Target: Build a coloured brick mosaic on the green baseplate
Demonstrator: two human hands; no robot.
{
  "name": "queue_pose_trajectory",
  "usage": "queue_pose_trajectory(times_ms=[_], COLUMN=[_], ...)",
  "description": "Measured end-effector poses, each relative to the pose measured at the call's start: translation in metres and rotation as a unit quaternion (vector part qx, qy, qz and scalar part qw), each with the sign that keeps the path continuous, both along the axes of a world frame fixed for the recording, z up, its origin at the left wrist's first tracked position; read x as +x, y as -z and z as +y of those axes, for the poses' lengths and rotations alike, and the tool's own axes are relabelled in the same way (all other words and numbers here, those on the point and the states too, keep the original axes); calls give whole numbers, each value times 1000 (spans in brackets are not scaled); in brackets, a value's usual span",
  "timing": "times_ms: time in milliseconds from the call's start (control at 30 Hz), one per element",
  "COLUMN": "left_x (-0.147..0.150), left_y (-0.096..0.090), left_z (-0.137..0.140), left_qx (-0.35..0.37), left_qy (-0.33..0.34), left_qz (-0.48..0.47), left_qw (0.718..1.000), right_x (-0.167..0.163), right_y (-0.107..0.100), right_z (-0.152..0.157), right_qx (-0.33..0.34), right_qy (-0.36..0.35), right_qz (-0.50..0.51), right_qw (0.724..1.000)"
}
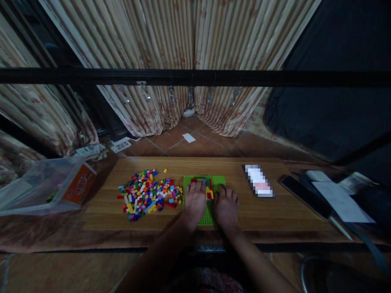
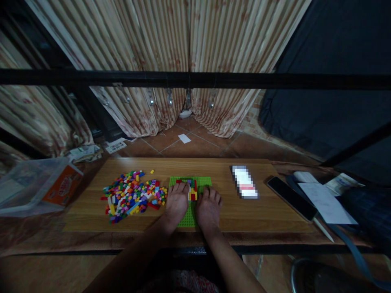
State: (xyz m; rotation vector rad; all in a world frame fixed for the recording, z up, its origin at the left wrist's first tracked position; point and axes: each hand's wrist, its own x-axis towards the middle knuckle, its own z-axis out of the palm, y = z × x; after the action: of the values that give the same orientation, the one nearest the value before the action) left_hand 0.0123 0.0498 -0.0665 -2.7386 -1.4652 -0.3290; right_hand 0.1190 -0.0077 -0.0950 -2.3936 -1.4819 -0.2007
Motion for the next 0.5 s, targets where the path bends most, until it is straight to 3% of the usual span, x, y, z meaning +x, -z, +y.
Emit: queue_pose_trajectory(times_ms=[500], left_x=[0], left_y=[12], left_z=[-3], left_qx=[39], left_qy=[-24], left_qz=[-46], left_qw=[998], right_x=[1], right_y=[1], right_z=[0], right_qx=[9], right_qy=[4], right_qz=[-3], right_qw=[1000])
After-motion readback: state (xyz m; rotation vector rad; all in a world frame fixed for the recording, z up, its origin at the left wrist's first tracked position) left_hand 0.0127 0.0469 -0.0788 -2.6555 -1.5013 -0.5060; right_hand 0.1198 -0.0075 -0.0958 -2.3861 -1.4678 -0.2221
